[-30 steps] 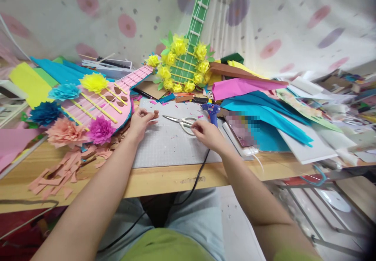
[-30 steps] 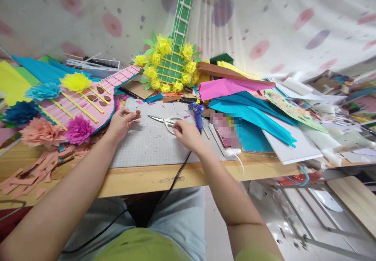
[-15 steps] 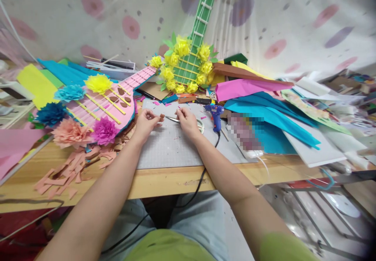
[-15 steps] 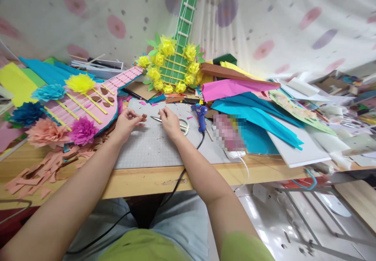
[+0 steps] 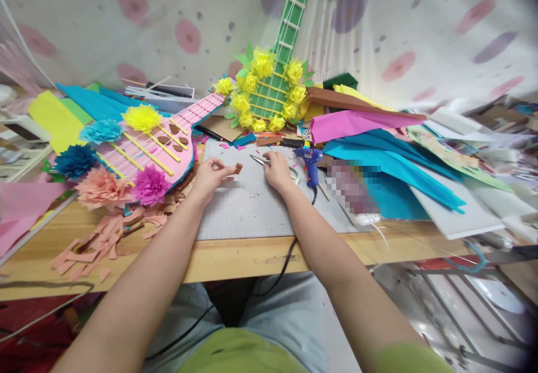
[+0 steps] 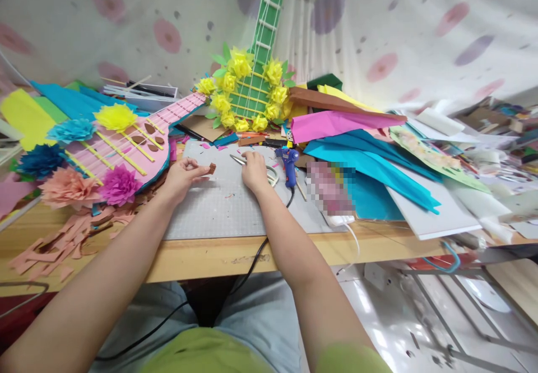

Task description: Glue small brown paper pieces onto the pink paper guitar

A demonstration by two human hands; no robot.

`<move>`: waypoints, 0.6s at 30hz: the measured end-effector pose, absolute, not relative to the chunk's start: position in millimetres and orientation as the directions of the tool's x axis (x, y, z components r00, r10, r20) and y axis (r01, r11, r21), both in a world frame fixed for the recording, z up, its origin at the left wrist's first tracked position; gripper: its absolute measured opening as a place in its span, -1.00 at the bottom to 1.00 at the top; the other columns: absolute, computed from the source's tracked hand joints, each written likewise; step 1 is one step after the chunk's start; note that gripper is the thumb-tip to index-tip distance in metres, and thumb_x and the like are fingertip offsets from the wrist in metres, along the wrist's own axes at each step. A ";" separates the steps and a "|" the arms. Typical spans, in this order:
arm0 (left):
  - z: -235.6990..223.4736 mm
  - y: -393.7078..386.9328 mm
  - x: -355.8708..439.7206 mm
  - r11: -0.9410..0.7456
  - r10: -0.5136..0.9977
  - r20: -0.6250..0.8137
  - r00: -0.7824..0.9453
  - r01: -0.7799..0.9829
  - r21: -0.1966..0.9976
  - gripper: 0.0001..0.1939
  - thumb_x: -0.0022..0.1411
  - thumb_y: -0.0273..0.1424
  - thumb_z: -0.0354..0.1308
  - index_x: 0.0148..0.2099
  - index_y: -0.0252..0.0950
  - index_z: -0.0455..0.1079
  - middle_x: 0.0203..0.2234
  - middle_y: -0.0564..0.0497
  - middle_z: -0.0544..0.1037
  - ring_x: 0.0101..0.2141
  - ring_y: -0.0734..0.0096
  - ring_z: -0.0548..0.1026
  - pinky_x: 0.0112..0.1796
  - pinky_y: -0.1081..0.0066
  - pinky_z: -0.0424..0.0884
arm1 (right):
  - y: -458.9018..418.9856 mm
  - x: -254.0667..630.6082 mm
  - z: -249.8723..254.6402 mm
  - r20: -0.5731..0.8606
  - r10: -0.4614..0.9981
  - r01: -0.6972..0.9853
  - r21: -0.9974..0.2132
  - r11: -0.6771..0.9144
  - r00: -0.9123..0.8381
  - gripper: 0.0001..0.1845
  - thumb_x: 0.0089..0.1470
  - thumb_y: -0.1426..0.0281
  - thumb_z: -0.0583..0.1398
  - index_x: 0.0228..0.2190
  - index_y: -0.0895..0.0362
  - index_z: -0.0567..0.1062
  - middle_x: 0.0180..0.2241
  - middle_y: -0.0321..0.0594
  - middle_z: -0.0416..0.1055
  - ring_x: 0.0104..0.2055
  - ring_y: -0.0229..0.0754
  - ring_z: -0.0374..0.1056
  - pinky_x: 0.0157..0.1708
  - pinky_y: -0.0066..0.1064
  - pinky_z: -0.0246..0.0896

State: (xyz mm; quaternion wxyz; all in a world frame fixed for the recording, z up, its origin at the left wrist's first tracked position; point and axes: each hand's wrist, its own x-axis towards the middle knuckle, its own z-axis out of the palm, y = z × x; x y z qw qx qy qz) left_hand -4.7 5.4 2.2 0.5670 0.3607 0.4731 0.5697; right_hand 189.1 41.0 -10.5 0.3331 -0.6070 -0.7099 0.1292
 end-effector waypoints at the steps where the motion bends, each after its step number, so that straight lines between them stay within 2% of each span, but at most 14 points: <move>1: 3.3 4.4 -3.5 0.097 0.987 -0.129 -0.095 -0.291 0.952 -0.60 -0.28 -0.50 0.37 -0.45 -0.29 0.17 -0.63 0.10 0.49 -0.50 0.39 0.56 -0.44 0.41 0.48 | 41.6 189.1 -8.9 0.345 0.939 0.721 -0.648 0.243 -0.006 -0.77 0.00 0.55 0.11 -0.25 0.16 0.43 -0.16 -0.02 0.40 -0.04 -0.01 0.27 0.06 -0.10 0.11; 3: 5.4 2.3 -1.0 0.106 0.987 -0.133 -0.087 -0.259 0.960 -0.60 -0.27 -0.52 0.36 -0.45 -0.29 0.16 -0.63 0.11 0.48 -0.51 0.41 0.55 -0.46 0.44 0.47 | 38.6 185.7 -6.0 0.364 0.931 0.533 -0.790 0.305 0.006 -0.86 0.04 0.39 0.15 -0.29 0.12 0.41 -0.21 -0.10 0.42 -0.10 -0.07 0.31 0.02 -0.15 0.17; 5: 6.7 0.8 1.0 0.108 0.988 -0.129 -0.086 -0.219 0.970 -0.60 -0.26 -0.53 0.34 -0.44 -0.28 0.14 -0.64 0.13 0.47 -0.54 0.45 0.53 -0.48 0.47 0.45 | 31.5 178.2 -4.7 0.313 0.947 0.288 -0.903 0.319 -0.067 -0.79 0.02 0.25 0.19 -0.29 0.09 0.39 -0.26 -0.19 0.43 -0.17 -0.15 0.35 -0.05 -0.22 0.24; 7: 7.0 -0.1 2.0 0.105 0.989 -0.122 -0.083 -0.186 0.977 -0.60 -0.24 -0.52 0.34 -0.44 -0.27 0.13 -0.64 0.15 0.47 -0.54 0.46 0.52 -0.48 0.48 0.45 | 23.7 168.8 -5.8 0.236 0.954 0.094 -0.962 0.256 -0.186 -0.68 -0.06 0.19 0.26 -0.28 0.06 0.36 -0.29 -0.25 0.44 -0.21 -0.20 0.38 -0.10 -0.27 0.29; 9: 6.5 -0.7 2.2 0.105 0.991 -0.117 -0.066 -0.167 0.980 -0.61 -0.22 -0.51 0.33 -0.43 -0.26 0.13 -0.63 0.14 0.47 -0.53 0.47 0.52 -0.47 0.48 0.44 | 18.3 160.4 -8.6 0.184 0.945 -0.011 -0.982 0.188 -0.270 -0.59 -0.16 0.20 0.32 -0.26 0.04 0.33 -0.29 -0.28 0.44 -0.23 -0.23 0.40 -0.14 -0.30 0.32; 14: 5.5 -2.8 2.6 0.108 0.993 -0.113 -0.022 -0.155 0.982 -0.63 -0.21 -0.49 0.31 -0.43 -0.26 0.13 -0.60 0.11 0.51 -0.53 0.48 0.52 -0.46 0.48 0.44 | 18.2 151.1 -16.1 0.146 0.944 -0.065 -0.989 0.133 -0.296 -0.57 -0.18 0.29 0.30 -0.25 0.04 0.28 -0.42 -0.39 0.39 -0.37 -0.28 0.40 -0.23 -0.32 0.33; 18: 4.8 -2.9 3.2 0.103 0.993 -0.110 -0.034 -0.154 0.983 -0.63 -0.22 -0.49 0.31 -0.44 -0.27 0.13 -0.61 0.12 0.49 -0.51 0.45 0.53 -0.47 0.49 0.44 | 21.6 154.3 -14.8 0.161 0.955 0.009 -0.986 0.168 -0.249 -0.64 -0.14 0.34 0.24 -0.25 0.05 0.28 -0.44 -0.38 0.38 -0.37 -0.27 0.39 -0.22 -0.30 0.30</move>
